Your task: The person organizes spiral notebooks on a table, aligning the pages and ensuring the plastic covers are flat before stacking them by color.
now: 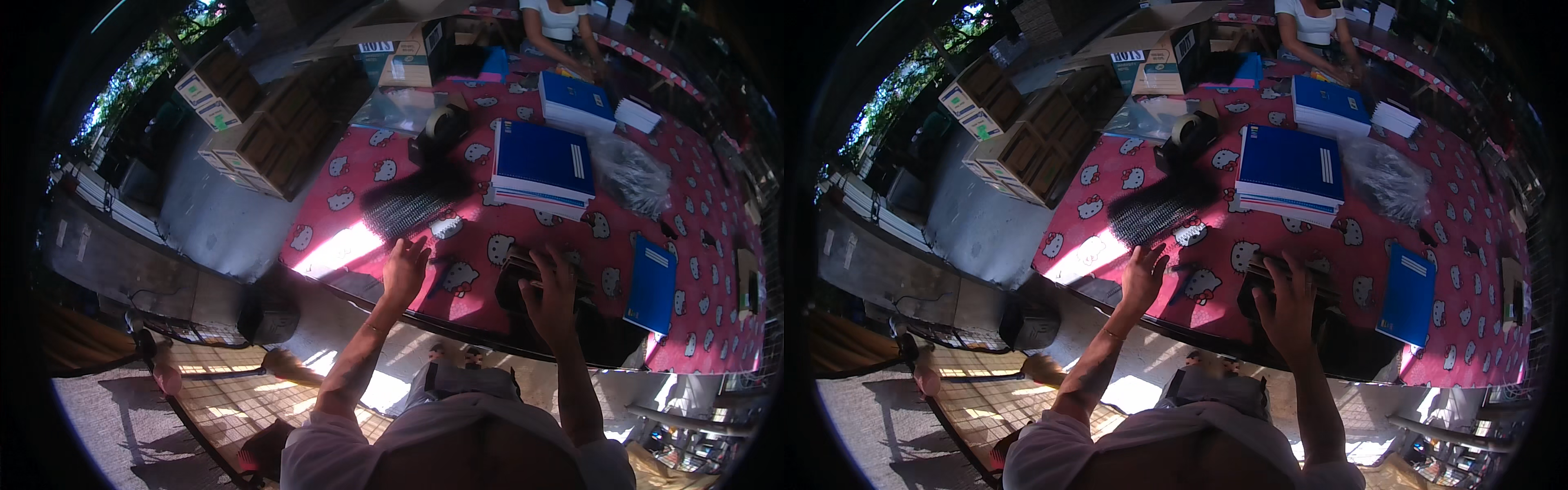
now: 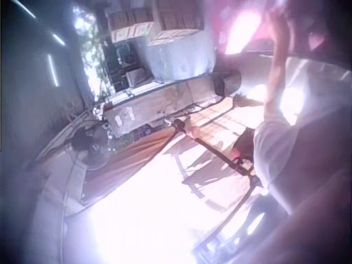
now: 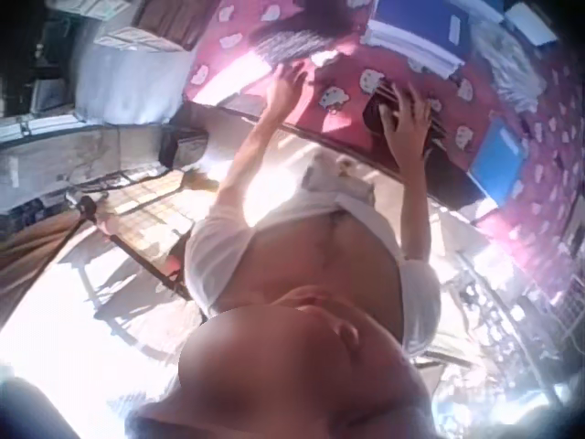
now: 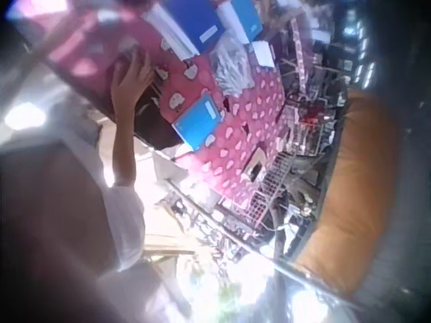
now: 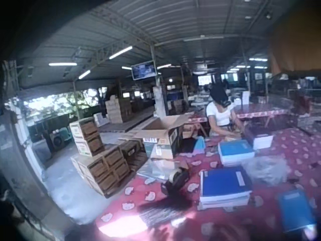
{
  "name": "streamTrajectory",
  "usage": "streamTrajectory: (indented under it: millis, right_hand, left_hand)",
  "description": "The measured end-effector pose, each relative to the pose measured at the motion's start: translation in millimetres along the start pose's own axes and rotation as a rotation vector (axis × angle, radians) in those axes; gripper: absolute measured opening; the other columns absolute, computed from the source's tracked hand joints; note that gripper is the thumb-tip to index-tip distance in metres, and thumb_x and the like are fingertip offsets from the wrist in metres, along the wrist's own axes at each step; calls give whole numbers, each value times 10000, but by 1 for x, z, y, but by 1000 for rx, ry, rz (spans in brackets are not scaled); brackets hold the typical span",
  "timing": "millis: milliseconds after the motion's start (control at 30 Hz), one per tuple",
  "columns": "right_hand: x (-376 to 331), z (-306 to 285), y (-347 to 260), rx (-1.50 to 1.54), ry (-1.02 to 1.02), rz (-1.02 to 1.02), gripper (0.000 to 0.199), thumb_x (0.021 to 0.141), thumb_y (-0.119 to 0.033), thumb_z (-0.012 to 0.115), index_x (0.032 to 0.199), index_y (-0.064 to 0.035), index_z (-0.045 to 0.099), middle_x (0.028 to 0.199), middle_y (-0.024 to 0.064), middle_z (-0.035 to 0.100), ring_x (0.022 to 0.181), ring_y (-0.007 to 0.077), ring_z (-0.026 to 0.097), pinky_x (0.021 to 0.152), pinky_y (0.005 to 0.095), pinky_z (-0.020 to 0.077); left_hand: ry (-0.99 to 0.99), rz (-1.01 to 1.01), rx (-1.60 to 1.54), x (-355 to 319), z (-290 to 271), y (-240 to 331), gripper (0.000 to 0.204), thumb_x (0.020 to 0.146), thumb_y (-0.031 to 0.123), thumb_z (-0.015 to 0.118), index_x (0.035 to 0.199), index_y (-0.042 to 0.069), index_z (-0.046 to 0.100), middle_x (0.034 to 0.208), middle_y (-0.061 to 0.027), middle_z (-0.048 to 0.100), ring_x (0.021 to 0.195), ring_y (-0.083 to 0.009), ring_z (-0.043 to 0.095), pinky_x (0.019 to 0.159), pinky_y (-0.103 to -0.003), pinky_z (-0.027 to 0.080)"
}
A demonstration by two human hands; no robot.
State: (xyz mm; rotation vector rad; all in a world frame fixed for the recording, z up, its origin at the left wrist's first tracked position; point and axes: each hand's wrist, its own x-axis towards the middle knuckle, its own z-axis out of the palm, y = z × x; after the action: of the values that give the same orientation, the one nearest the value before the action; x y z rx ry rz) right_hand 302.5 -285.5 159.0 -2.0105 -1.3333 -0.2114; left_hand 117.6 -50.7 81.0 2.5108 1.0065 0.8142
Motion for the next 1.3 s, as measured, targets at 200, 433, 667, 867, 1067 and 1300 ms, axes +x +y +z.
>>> streamTrajectory:
  millis: [200, 433, 667, 867, 1067, 1300]
  right_hand:
    - [-12, 11, 72, -118, -126, 115, 360, 833, -222, 741, 1171, -128, 663, 1053, 88, 675, 1000, 310, 636, 929, 459, 449]
    - [-30, 5, 46, -128, -81, 167, 308, 803, -242, 758, 1092, -153, 700, 946, 58, 683, 900, 288, 649, 834, 450, 469]
    - [-27, 4, 46, -139, -108, 224, 302, 821, -276, 752, 1097, -168, 697, 958, 34, 687, 900, 262, 661, 838, 433, 470]
    - [-27, 15, 45, -146, -31, 158, 291, 831, -309, 742, 1095, -193, 701, 979, 25, 702, 927, 241, 675, 846, 432, 477]
    - [-35, 12, 51, -90, -2, 170, 292, 820, -303, 751, 1086, -192, 706, 948, 31, 702, 908, 250, 678, 851, 433, 487]
    - [-34, 9, 54, -76, -39, 173, 307, 836, -330, 744, 1105, -186, 704, 965, 40, 708, 920, 259, 685, 867, 428, 481]
  left_hand:
    - [-100, 143, 47, 48, 50, -4, 256, 889, 221, 669, 1121, 121, 714, 1020, -150, 657, 863, -363, 673, 737, -479, 555]
    - [-398, 74, 6, 76, 57, 11, 241, 918, 185, 607, 1125, 128, 718, 1040, -191, 694, 918, -416, 678, 769, -487, 561]
    - [45, 637, -470, 204, 98, 156, 241, 883, 83, 681, 1115, 17, 683, 1046, -198, 692, 941, -386, 675, 795, -449, 558]
    - [40, 970, -41, 202, 195, 140, 338, 882, 129, 683, 1165, -45, 623, 1171, -185, 659, 1092, -346, 646, 926, -420, 542]
    - [-370, 723, -248, 218, 163, 168, 250, 900, 182, 690, 1110, 53, 733, 1104, -140, 725, 1003, -331, 695, 896, -403, 553]
    - [-436, 633, -230, 231, 157, 174, 227, 885, 205, 708, 1059, 70, 762, 1014, -152, 730, 914, -350, 698, 840, -441, 542]
